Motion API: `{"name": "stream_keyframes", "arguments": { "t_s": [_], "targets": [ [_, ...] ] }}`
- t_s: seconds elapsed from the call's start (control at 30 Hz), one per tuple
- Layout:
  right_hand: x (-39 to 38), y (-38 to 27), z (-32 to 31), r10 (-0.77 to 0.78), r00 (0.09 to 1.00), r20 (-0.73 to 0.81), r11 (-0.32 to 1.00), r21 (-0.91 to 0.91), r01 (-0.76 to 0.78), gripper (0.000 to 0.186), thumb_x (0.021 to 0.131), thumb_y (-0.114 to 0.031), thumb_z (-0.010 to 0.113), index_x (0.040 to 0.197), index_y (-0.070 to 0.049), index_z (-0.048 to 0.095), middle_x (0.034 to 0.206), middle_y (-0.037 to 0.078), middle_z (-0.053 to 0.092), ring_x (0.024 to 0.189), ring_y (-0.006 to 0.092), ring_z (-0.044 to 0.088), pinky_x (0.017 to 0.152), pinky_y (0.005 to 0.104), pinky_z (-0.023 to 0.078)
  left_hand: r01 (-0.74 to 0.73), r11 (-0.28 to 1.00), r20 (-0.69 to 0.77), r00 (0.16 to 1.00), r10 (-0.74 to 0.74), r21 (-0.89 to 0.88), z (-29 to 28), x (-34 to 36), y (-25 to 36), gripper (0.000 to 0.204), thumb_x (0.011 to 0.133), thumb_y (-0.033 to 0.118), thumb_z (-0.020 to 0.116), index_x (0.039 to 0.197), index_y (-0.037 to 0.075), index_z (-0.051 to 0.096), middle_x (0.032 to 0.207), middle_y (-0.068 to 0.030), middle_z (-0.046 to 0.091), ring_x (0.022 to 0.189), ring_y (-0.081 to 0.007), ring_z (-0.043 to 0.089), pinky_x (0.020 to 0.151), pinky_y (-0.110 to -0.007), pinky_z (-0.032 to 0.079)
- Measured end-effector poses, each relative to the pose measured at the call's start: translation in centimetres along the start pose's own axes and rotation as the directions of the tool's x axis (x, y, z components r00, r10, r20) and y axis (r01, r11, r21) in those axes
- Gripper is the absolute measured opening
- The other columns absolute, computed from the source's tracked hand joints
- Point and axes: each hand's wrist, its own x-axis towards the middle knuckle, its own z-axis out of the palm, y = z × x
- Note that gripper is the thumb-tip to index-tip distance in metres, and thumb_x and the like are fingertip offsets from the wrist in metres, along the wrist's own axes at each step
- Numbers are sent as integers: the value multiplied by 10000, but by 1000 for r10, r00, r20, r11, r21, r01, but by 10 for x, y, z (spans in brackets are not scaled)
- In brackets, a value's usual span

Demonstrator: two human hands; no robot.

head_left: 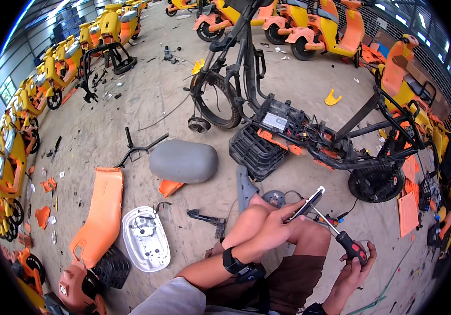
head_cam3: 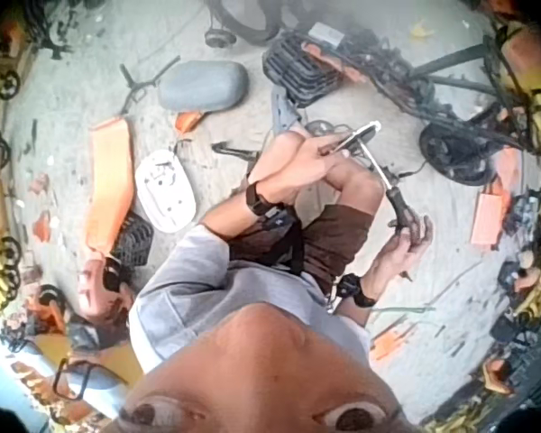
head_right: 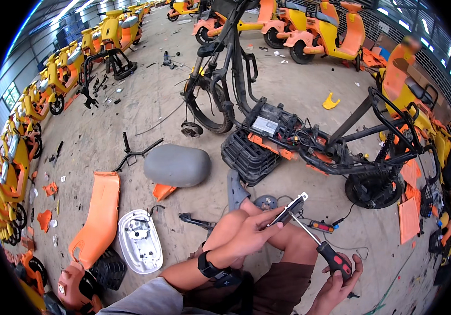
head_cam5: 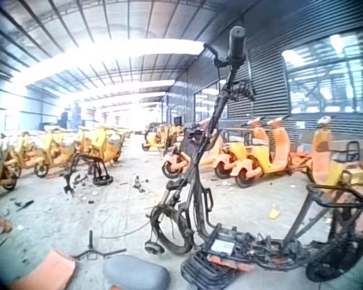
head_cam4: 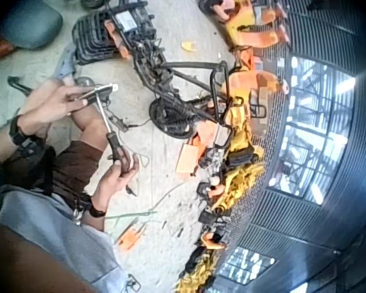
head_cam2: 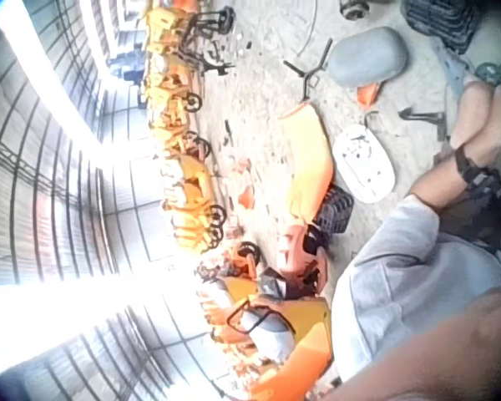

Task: The person sits on the floor and uses a screwdriver to pry open a small black plastic scooter part. They repeatedly insert the screwdriver into the seam and twist to separate the casing halves.

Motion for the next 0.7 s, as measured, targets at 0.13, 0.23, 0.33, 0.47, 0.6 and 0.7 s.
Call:
{"name": "stream_keyframes", "arguments": {
  "t_s": [0.13, 0.23, 0.33, 0.47, 0.6, 0.7],
  "targets": [
    [-5, -1, -8, 17, 998, -62, 975, -222, -31, 482, 943, -238, 544, 1342, -12, 394, 908, 142, 624, 584, 145, 532, 573, 251, 426, -81, 994, 53, 996, 77, 79, -1, 2, -2, 442, 939, 57, 569, 1373, 25, 488, 1290, -111, 544, 1152, -162, 514, 961, -267, 402],
    [-6, 11, -17, -4, 996, -86, 974, -228, -16, 466, 960, -269, 524, 1339, -21, 416, 798, 96, 601, 550, 133, 509, 511, 234, 406, -100, 978, 93, 992, 84, 182, -2, 1, 4, 442, 939, 56, 570, 1373, 35, 491, 1260, -104, 553, 1147, -162, 513, 964, -268, 398],
    [-7, 21, -18, -88, 994, -57, 976, -207, 74, 496, 965, -284, 510, 1369, -21, 392, 785, 75, 565, 545, 130, 494, 488, 232, 386, -113, 986, 79, 991, 104, 123, 4, 2, 2, 428, 937, 28, 575, 1358, 1, 500, 1173, -60, 577, 1109, -120, 521, 952, -249, 411],
    [-11, 21, -14, -168, 985, -27, 943, -295, 152, 555, 959, -294, 506, 1415, -21, 346, 820, 62, 522, 542, 120, 475, 481, 235, 362, -130, 983, 108, 987, 116, 127, 0, 2, -1, 439, 937, 50, 568, 1370, 34, 495, 1254, -104, 546, 1144, -162, 510, 965, -270, 396],
    [-12, 6, -15, 67, 987, -145, 962, -253, -103, 635, 917, -301, 541, 1435, -16, 309, 911, 75, 495, 541, 111, 460, 476, 233, 355, -128, 990, 97, 988, 122, 57, 4, 1, -10, 445, 934, 44, 567, 1372, 32, 492, 1253, -109, 544, 1141, -165, 509, 962, -277, 400],
    [-11, 14, -20, -36, 987, -154, 979, -206, 4, 576, 940, -277, 498, 1438, -44, 328, 982, 91, 513, 516, 93, 433, 451, 218, 350, -143, 984, 117, 984, 130, 109, 6, 3, -12, 450, 927, 38, 571, 1371, 31, 494, 1252, -108, 544, 1142, -170, 511, 963, -280, 404]
  ]
}}
